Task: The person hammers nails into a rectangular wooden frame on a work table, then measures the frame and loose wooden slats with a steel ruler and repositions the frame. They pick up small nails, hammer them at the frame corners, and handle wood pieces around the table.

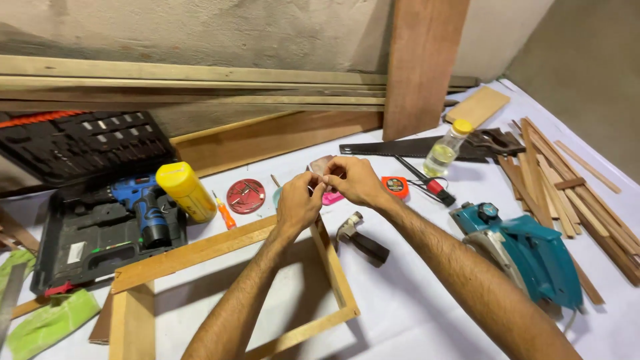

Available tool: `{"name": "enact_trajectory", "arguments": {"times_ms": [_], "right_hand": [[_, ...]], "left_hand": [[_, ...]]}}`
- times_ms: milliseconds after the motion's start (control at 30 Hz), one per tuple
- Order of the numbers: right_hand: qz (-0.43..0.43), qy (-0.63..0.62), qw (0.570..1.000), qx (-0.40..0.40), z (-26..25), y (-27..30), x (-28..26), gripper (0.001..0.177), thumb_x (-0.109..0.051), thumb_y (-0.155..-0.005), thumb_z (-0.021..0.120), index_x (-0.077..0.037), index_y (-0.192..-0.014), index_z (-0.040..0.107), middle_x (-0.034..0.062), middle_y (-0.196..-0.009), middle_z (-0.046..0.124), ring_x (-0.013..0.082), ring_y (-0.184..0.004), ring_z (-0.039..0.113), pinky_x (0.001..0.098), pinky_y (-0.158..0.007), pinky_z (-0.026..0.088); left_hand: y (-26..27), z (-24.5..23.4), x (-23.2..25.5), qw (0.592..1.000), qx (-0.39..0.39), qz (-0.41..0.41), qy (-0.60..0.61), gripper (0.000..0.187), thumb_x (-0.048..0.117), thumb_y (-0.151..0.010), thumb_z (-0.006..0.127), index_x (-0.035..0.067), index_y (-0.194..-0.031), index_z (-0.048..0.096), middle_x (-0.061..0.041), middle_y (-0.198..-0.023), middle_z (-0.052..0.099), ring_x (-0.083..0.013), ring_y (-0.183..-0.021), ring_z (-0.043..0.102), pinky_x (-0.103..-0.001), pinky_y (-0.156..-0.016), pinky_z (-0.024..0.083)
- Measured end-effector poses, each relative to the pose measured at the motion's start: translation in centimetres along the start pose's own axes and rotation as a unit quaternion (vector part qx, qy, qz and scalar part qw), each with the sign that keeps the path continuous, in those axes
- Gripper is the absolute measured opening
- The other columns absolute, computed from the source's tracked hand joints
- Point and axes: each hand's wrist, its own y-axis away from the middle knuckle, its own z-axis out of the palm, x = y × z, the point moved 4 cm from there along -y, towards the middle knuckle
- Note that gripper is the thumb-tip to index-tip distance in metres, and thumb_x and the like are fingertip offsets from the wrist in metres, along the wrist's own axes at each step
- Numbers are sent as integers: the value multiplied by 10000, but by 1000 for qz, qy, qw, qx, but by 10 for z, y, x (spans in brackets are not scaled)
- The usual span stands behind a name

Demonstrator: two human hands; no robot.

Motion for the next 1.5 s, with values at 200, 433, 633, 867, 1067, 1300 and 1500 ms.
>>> {"name": "enact_trajectory", "arguments": {"times_ms": [200,433,633,867,1067,1300,1500], "right_hand": [[73,-38,996,14,-41,70,25,198,-179,-934,734,5,-999,768,77,-841,794,128,-709,735,292,-617,575],[117,-172,978,3,-49,97,65,219,-188,-977,673,15,-1017,745,77,-865,769,134,-711,736,271,-608,587],[103,-124,987,3,-46,91,61,231,-201,-978,681,21,-1009,736,81,-840,766,134,-700,738,273,-614,591],[115,-143,983,-22,-28,68,59,254,-226,-974,680,15,-1024,741,77,-853,768,130,-702,727,276,-616,582],[126,-181,974,-42,-1,61,81,283,-265,-979,677,7,-1035,735,85,-865,765,135,-705,732,283,-621,602],[159,-57,981,-94,16,70,64,334,-341,-988,651,-29,-1054,750,58,-894,777,126,-739,739,287,-608,564],[118,-100,984,-87,22,38,54,268,-278,-947,682,-48,-1064,754,58,-913,795,129,-742,749,269,-627,604]], "left_hand": [[30,52,37,996,-80,30,19,247,269,-975,663,42,-1019,751,-132,-868,767,-258,-780,737,-383,-701,570],[42,72,37,976,-139,-54,156,348,324,-1027,544,50,-1040,759,-57,-830,779,-125,-725,724,-302,-670,584],[43,62,48,978,-164,-53,116,325,337,-952,662,40,-1047,756,-63,-841,783,-124,-731,730,-299,-667,585],[30,38,39,993,-109,1,43,240,266,-880,760,57,-996,782,-85,-837,787,-158,-705,736,-318,-658,588],[33,30,24,995,-86,35,23,184,219,-855,767,74,-966,789,-93,-839,781,-183,-726,747,-328,-672,597],[35,20,12,995,-93,29,-27,171,202,-828,761,60,-921,780,-101,-860,781,-227,-751,754,-358,-687,600],[21,7,0,996,-91,-2,-15,179,208,-844,739,57,-935,768,-96,-865,777,-215,-767,761,-355,-703,607]]}}
